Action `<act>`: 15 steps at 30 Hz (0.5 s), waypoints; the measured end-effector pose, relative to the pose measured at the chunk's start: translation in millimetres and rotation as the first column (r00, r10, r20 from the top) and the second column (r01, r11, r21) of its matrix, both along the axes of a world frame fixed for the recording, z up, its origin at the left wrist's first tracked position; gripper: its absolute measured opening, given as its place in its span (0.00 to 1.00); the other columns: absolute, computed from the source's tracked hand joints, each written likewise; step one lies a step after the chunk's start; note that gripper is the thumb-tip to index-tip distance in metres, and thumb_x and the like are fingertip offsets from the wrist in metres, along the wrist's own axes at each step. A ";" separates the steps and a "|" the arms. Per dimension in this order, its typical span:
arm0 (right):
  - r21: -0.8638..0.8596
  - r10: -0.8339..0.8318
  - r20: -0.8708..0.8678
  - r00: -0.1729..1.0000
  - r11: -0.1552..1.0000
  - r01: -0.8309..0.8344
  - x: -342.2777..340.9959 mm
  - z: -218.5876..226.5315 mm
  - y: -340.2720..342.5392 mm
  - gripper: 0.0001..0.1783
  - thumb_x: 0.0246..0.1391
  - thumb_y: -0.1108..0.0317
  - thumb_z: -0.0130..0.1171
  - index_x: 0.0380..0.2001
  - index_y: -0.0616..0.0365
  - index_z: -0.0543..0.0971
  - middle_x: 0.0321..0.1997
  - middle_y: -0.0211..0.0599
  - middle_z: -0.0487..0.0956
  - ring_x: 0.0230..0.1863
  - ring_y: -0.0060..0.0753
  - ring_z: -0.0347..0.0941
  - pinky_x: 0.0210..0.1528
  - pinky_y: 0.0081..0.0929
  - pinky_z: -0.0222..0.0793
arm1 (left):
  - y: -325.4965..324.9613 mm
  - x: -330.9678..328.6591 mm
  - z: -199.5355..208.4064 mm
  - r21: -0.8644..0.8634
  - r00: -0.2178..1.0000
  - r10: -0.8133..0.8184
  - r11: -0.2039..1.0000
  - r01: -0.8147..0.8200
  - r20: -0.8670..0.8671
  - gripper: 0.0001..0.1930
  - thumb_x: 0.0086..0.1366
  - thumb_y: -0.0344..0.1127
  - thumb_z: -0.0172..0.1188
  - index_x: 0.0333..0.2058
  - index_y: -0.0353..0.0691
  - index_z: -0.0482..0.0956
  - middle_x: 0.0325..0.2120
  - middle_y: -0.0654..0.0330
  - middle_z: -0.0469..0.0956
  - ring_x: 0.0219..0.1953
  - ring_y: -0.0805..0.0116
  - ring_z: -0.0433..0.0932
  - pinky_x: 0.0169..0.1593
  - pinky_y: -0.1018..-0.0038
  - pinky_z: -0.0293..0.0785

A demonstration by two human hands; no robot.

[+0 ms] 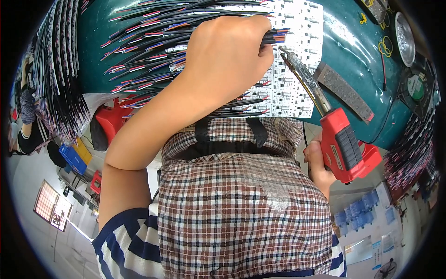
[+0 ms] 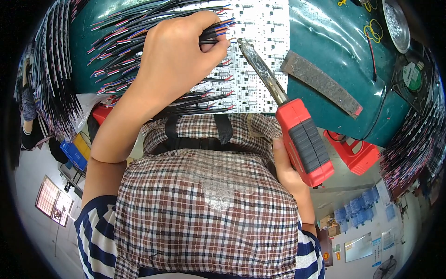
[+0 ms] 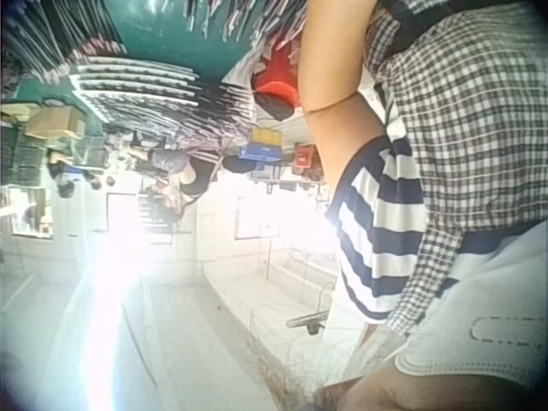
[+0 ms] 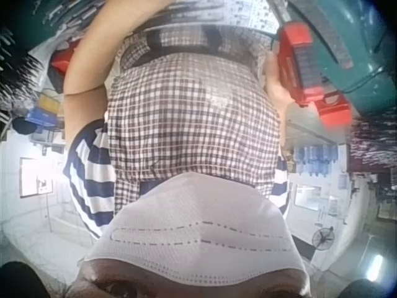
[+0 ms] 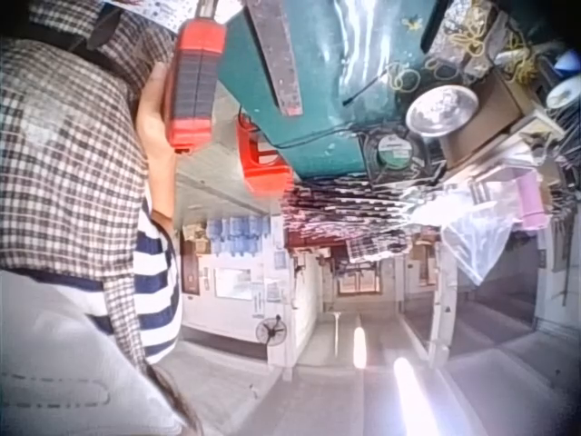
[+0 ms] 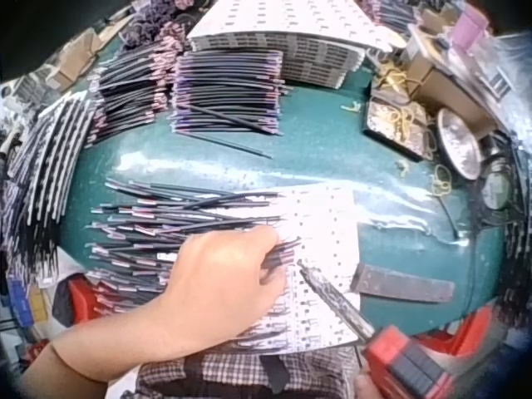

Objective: The person holds wire bundles, applies a handheld heated tool to the ends of the wires, and arranges the wires on the table.

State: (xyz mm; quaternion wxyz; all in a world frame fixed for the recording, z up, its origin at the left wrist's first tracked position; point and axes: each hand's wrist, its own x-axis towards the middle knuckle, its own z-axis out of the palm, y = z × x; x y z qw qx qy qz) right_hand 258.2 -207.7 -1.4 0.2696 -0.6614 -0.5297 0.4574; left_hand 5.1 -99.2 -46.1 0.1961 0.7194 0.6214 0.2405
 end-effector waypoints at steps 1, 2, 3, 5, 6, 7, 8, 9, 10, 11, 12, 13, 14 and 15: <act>-0.019 0.007 0.002 1.000 1.000 -0.007 0.4 0.1 -0.2 0.13 0.52 0.76 0.63 0.41 0.66 0.75 0.24 0.33 0.73 0.19 0.20 0.67 0.19 0.19 0.62 | 0.3 -0.4 0.2 0.012 1.000 -0.013 1.000 0.013 -0.005 0.09 0.53 0.35 0.65 0.32 0.37 0.81 0.16 0.57 0.78 0.20 0.60 0.80 0.27 0.67 0.74; -0.037 0.015 0.005 1.000 0.999 -0.014 0.5 0.2 -0.2 0.13 0.52 0.76 0.63 0.41 0.66 0.75 0.25 0.32 0.74 0.19 0.20 0.67 0.20 0.19 0.62 | 0.6 -0.5 0.4 0.013 1.000 -0.013 1.000 0.013 -0.007 0.09 0.53 0.35 0.65 0.32 0.37 0.81 0.16 0.57 0.78 0.20 0.60 0.80 0.27 0.67 0.74; -0.036 0.015 0.003 1.000 0.999 -0.015 -2.1 1.0 0.0 0.13 0.52 0.76 0.63 0.41 0.66 0.75 0.25 0.32 0.74 0.19 0.20 0.67 0.20 0.19 0.62 | 0.9 -0.4 0.8 0.009 1.000 -0.016 1.000 0.016 -0.008 0.09 0.53 0.35 0.65 0.32 0.37 0.81 0.16 0.57 0.78 0.20 0.60 0.80 0.27 0.67 0.74; -0.042 -0.059 0.036 0.998 0.997 0.060 -9.8 3.6 1.3 0.12 0.53 0.76 0.63 0.40 0.65 0.75 0.26 0.32 0.74 0.19 0.19 0.67 0.20 0.19 0.62 | 1.9 -0.1 0.5 0.002 1.000 -0.020 1.000 0.020 -0.005 0.10 0.53 0.35 0.65 0.32 0.37 0.81 0.16 0.57 0.78 0.20 0.60 0.80 0.27 0.66 0.75; -0.043 -0.060 0.037 0.998 0.997 0.061 -9.9 3.4 1.7 0.12 0.53 0.76 0.63 0.40 0.65 0.75 0.26 0.32 0.74 0.19 0.19 0.67 0.20 0.19 0.62 | 2.2 0.1 0.6 0.000 1.000 -0.019 1.000 0.019 -0.010 0.10 0.53 0.35 0.65 0.32 0.36 0.81 0.16 0.57 0.78 0.20 0.60 0.80 0.27 0.67 0.75; -0.049 -0.070 0.013 0.997 0.996 0.070 -10.1 3.4 1.7 0.11 0.53 0.76 0.63 0.40 0.65 0.75 0.26 0.32 0.73 0.19 0.19 0.67 0.20 0.19 0.62 | 1.9 0.1 1.1 -0.002 1.000 -0.017 1.000 0.017 -0.015 0.10 0.53 0.35 0.65 0.32 0.36 0.81 0.16 0.57 0.78 0.20 0.60 0.80 0.27 0.67 0.75; -0.056 -0.080 -0.010 0.997 0.995 0.080 -10.3 3.5 1.7 0.11 0.53 0.76 0.63 0.39 0.65 0.75 0.26 0.32 0.73 0.19 0.19 0.67 0.20 0.19 0.62 | 1.7 0.3 1.6 -0.002 1.000 -0.017 1.000 0.017 -0.014 0.10 0.53 0.35 0.65 0.32 0.36 0.81 0.16 0.57 0.78 0.20 0.60 0.80 0.27 0.67 0.75; -0.055 -0.081 -0.009 0.997 0.995 0.080 -10.1 4.1 2.1 0.11 0.53 0.76 0.63 0.39 0.65 0.75 0.26 0.32 0.73 0.19 0.19 0.67 0.20 0.19 0.62 | 1.6 0.7 1.9 -0.010 1.000 -0.013 1.000 0.013 -0.020 0.10 0.53 0.35 0.65 0.32 0.36 0.81 0.16 0.57 0.78 0.20 0.60 0.80 0.28 0.67 0.75; -0.057 -0.051 -0.014 0.999 0.997 0.050 -9.1 3.7 2.7 0.11 0.53 0.76 0.63 0.39 0.65 0.75 0.26 0.32 0.73 0.19 0.19 0.67 0.20 0.19 0.62 | 1.2 0.9 1.9 -0.017 1.000 -0.008 1.000 0.008 -0.028 0.10 0.53 0.35 0.65 0.32 0.36 0.81 0.16 0.57 0.78 0.21 0.60 0.81 0.28 0.67 0.75; -0.058 -0.021 -0.019 1.000 0.998 0.020 -7.7 3.0 3.1 0.11 0.53 0.76 0.63 0.39 0.64 0.74 0.26 0.32 0.73 0.19 0.20 0.67 0.20 0.19 0.62 | 0.8 0.9 1.7 -0.016 0.999 -0.007 1.000 0.007 -0.031 0.10 0.53 0.35 0.65 0.32 0.36 0.81 0.16 0.57 0.78 0.21 0.60 0.81 0.28 0.67 0.75; -0.057 -0.020 -0.022 1.000 0.998 0.019 -3.8 0.6 1.2 0.11 0.53 0.76 0.63 0.39 0.64 0.74 0.26 0.32 0.73 0.19 0.20 0.67 0.20 0.19 0.62 | 0.2 0.8 1.6 -0.015 0.999 -0.006 1.000 0.006 -0.034 0.10 0.53 0.35 0.65 0.32 0.36 0.81 0.16 0.56 0.78 0.21 0.60 0.81 0.28 0.67 0.75; -0.025 0.026 -0.006 1.000 0.999 -0.026 1.1 -0.9 -1.6 0.10 0.53 0.76 0.62 0.38 0.64 0.74 0.26 0.32 0.73 0.19 0.20 0.67 0.20 0.19 0.61 | 0.8 0.5 2.0 -0.015 1.000 -0.006 1.000 0.005 -0.030 0.09 0.53 0.35 0.65 0.32 0.36 0.81 0.16 0.56 0.78 0.21 0.61 0.81 0.28 0.67 0.75; 0.006 0.072 0.012 0.997 0.997 -0.072 2.3 -0.8 -2.0 0.10 0.53 0.76 0.62 0.38 0.64 0.74 0.26 0.32 0.73 0.19 0.20 0.66 0.20 0.19 0.61 | 1.4 0.5 2.7 -0.016 1.000 -0.005 1.000 0.005 -0.028 0.09 0.53 0.35 0.65 0.32 0.36 0.81 0.16 0.56 0.78 0.21 0.61 0.81 0.28 0.67 0.75; 0.005 0.073 0.014 0.997 0.997 -0.073 1.2 0.7 -0.5 0.10 0.53 0.76 0.62 0.38 0.64 0.74 0.26 0.32 0.73 0.19 0.20 0.66 0.20 0.19 0.61 | 2.1 0.7 3.4 -0.025 1.000 -0.003 1.000 0.003 -0.028 0.09 0.53 0.35 0.65 0.32 0.36 0.81 0.16 0.56 0.78 0.21 0.60 0.81 0.28 0.67 0.75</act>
